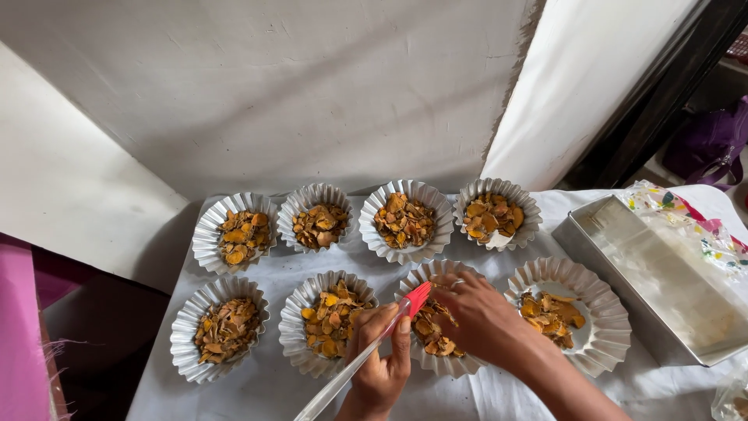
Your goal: Applying a liquid glaze to ingredients in small paper cups using a silicone brush.
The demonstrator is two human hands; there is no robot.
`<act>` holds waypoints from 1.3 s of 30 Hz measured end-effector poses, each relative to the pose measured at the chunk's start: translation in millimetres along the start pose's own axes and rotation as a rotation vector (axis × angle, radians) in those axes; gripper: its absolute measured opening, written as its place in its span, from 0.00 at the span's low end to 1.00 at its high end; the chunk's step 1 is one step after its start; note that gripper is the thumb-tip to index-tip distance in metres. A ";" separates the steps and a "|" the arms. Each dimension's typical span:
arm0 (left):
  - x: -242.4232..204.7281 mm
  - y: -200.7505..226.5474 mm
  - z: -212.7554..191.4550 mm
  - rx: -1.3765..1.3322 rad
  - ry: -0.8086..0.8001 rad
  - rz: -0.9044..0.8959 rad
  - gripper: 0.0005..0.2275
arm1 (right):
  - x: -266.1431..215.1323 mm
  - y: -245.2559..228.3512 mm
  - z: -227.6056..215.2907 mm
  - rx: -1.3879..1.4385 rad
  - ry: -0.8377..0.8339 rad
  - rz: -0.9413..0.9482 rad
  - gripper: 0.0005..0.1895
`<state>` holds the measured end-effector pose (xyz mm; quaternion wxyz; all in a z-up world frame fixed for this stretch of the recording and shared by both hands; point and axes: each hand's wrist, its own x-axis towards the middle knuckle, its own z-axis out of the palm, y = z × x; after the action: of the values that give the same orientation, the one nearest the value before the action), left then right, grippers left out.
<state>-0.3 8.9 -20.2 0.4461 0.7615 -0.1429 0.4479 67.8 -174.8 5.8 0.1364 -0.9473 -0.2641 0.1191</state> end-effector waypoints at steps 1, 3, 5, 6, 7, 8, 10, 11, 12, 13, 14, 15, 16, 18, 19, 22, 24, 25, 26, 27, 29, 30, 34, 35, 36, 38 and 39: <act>0.9 0.6 -0.5 0.008 0.000 0.004 0.09 | 5.2 -3.1 4.4 -0.018 -0.064 -0.042 0.16; 4.9 3.4 -2.3 0.018 0.000 0.008 0.09 | 7.1 -0.7 16.6 -0.053 -0.028 -0.061 0.17; 7.9 4.5 -3.6 0.030 0.002 0.007 0.09 | 7.0 3.8 21.0 -0.089 0.005 -0.081 0.19; 8.4 5.1 -4.4 0.026 -0.017 0.008 0.08 | 4.4 6.7 20.1 -0.079 -0.044 -0.020 0.23; 8.9 6.0 -4.7 0.023 -0.036 0.009 0.08 | 1.5 10.1 18.9 -0.070 -0.092 0.042 0.28; 7.4 5.4 -4.5 0.019 -0.040 0.007 0.08 | -1.1 14.2 18.0 -0.068 -0.093 0.047 0.28; 6.4 4.7 -2.7 0.015 -0.046 0.016 0.09 | -6.3 23.3 14.0 -0.125 0.033 0.010 0.24; 6.5 4.9 -1.3 0.010 -0.048 0.020 0.09 | -7.0 25.0 12.9 -0.125 0.036 0.014 0.24; 6.5 5.1 -1.1 0.015 -0.044 0.019 0.09 | -7.0 25.7 12.1 -0.103 0.026 0.028 0.26; 6.4 5.2 -1.1 0.020 -0.040 0.018 0.08 | -6.9 26.3 11.4 -0.082 0.017 0.041 0.28; 5.4 4.4 -0.5 0.022 -0.040 0.019 0.08 | -6.1 27.8 13.3 -0.080 0.018 0.040 0.28; 4.3 3.5 0.1 0.024 -0.037 0.012 0.08 | -5.1 29.2 15.3 -0.065 0.019 0.031 0.27; 3.2 2.5 0.8 0.026 -0.034 0.004 0.08 | -4.5 30.8 17.4 -0.050 0.021 0.024 0.26; 1.7 1.2 1.6 0.031 -0.030 0.011 0.08 | -2.8 33.3 21.5 -0.006 0.009 0.058 0.22; 0.9 0.4 2.1 0.035 -0.023 0.017 0.08 | -2.0 34.6 23.7 0.035 -0.003 0.091 0.18; 2.6 1.8 1.3 0.030 -0.031 0.016 0.08 | -5.9 25.2 6.1 0.036 -0.036 0.151 0.11; 4.4 2.9 1.3 0.029 -0.030 0.019 0.08 | -6.3 31.5 13.4 0.001 0.057 0.112 0.10; 5.3 3.5 1.2 0.027 -0.030 0.023 0.08 | -6.4 34.6 17.0 -0.033 0.151 0.073 0.11; 5.4 3.5 0.9 0.027 -0.029 0.023 0.08 | -4.0 40.7 28.0 -0.034 0.151 0.072 0.11; 5.6 3.6 0.8 0.023 -0.035 0.018 0.08 | -1.7 46.9 39.0 0.043 0.271 0.051 0.08; 5.2 3.9 0.1 0.020 -0.044 0.013 0.08 | -1.6 49.5 43.5 0.122 0.390 0.032 0.05; 5.3 3.9 0.4 0.027 -0.043 0.016 0.08 | -3.5 46.6 36.1 0.195 0.376 0.060 0.04; 5.6 4.7 0.5 0.022 -0.047 0.013 0.09 | -18.7 9.4 -21.2 0.486 0.183 0.373 0.10; 4.3 4.4 1.0 0.023 -0.047 0.013 0.09 | -19.8 5.0 -26.3 0.486 0.183 0.371 0.10; 2.7 4.2 1.4 0.017 -0.047 0.009 0.09 | -21.2 0.7 -31.2 0.666 0.196 0.436 0.13; -5.2 0.4 4.8 0.012 -0.048 0.005 0.09 | -23.7 -5.2 -39.4 0.848 0.209 0.501 0.17; -11.5 -3.1 7.8 -0.061 -0.057 0.033 0.10 | -24.9 -6.8 -42.9 0.945 0.192 0.467 0.19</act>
<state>-0.4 2.3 -32.7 0.4572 0.7577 -0.1817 0.4287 56.7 -190.8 51.8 0.5417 -0.8227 0.0497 0.1651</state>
